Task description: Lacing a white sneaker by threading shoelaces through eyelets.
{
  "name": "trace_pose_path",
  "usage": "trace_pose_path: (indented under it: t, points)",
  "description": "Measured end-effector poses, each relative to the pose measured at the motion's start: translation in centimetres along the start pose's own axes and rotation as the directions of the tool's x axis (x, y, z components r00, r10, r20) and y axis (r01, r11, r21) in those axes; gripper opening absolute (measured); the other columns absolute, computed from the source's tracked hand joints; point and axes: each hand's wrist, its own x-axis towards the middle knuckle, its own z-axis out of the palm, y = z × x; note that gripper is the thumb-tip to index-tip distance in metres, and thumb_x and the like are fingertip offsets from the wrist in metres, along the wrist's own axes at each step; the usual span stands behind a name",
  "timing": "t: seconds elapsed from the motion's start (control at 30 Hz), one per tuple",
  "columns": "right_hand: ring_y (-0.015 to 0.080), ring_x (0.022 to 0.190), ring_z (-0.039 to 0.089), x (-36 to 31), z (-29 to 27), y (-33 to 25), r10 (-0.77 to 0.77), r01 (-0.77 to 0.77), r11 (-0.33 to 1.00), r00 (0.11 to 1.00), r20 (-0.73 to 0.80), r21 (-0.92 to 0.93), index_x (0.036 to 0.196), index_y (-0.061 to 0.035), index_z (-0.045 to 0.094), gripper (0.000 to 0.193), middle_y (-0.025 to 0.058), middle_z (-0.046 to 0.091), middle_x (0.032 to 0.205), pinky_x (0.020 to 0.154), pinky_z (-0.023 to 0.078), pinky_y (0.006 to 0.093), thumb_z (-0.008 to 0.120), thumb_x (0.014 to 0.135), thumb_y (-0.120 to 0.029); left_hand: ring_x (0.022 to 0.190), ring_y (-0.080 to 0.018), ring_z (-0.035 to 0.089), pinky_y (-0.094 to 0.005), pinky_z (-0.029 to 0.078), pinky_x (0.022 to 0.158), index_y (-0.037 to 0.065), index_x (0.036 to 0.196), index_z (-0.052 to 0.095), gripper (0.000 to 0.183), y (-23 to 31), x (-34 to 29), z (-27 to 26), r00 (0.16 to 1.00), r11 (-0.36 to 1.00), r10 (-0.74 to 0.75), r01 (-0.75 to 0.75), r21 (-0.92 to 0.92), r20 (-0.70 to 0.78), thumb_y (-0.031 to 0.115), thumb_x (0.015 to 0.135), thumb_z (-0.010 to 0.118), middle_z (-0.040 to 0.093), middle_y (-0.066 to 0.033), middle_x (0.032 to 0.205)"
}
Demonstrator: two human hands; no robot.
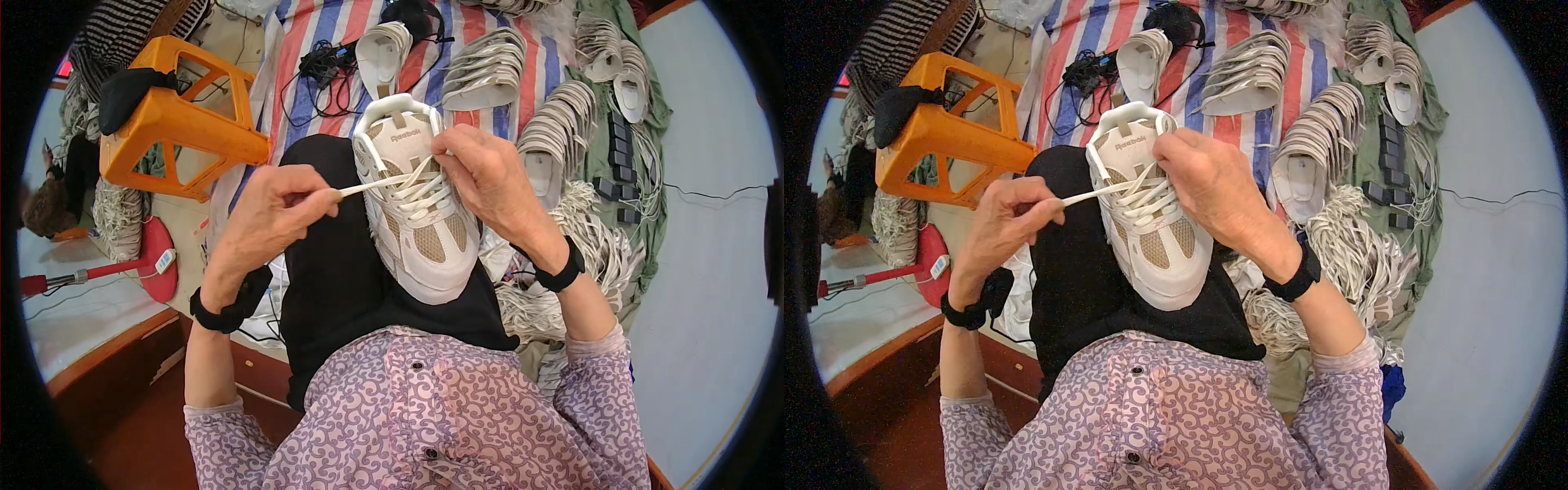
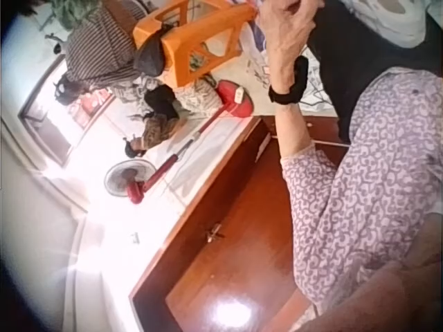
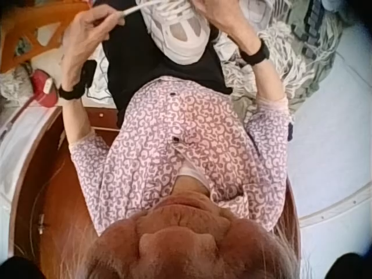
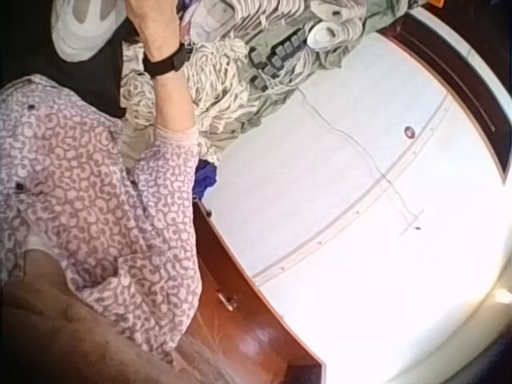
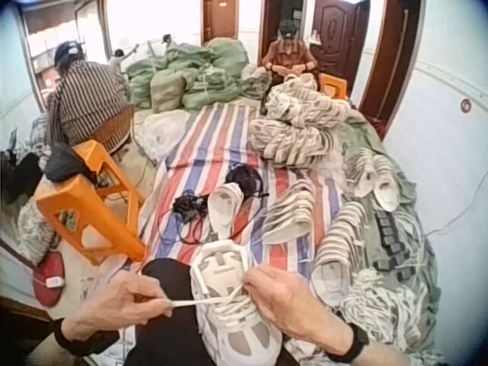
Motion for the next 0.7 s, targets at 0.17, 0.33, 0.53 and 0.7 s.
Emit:
trace_pose_path:
  t: [0.17,0.33,0.53,0.7]
  points:
    - [0.0393,0.076,0.064,-0.2,-0.1,-0.7,0.030,-0.011,0.964,0.997,0.068,-0.264,0.101,-0.0006,0.052,0.020,0.0156,0.060,0.086,0.061,0.049,0.0472,0.057,0.082,0.002,0.050,-0.0016,0.038,-0.0218,0.024,0.048,0.002,0.073,0.070,0.025,-1.5,-1.8,-0.4,0.994,0.990,-0.064,0.052,-0.128,-0.088,0.019,0.091,0.067,0.050,0.0051,0.057]
    - [0.0398,0.072,0.063,-0.3,0.0,-1.0,-0.004,0.018,0.935,0.999,0.041,-0.353,0.101,-0.0009,0.050,0.021,0.0153,0.060,0.087,0.059,0.047,0.0471,0.055,0.081,0.003,0.053,-0.0008,0.035,-0.0214,0.022,0.050,0.003,0.074,0.069,0.027,-2.1,-3.2,0.5,0.978,0.991,-0.096,0.077,-0.105,-0.188,0.019,0.095,0.063,0.045,0.0071,0.061]
    - [0.0395,0.077,0.065,-0.7,0.4,-1.7,0.225,-0.218,0.955,0.974,0.012,-0.200,0.101,-0.0016,0.052,0.013,0.0168,0.065,0.082,0.062,0.049,0.0438,0.057,0.089,-0.002,0.055,-0.0029,0.035,-0.0205,0.024,0.052,0.003,0.077,0.064,0.027,-3.6,-4.1,0.9,0.970,0.910,-0.163,0.077,-0.408,-0.179,0.019,0.098,0.059,0.044,0.0063,0.064]
    - [0.0188,0.072,0.066,0.0,1.0,-1.9,0.404,-0.308,0.783,0.913,-0.065,0.540,0.094,-0.0001,0.060,0.007,0.0080,0.067,0.075,0.066,0.051,0.0337,0.062,0.094,-0.007,0.063,-0.0055,0.042,-0.0201,0.032,0.055,0.002,0.091,0.059,0.020,-4.9,-5.5,-1.6,0.962,0.529,-0.164,-0.103,-0.842,-0.221,0.019,0.101,0.055,0.050,0.0007,0.079]
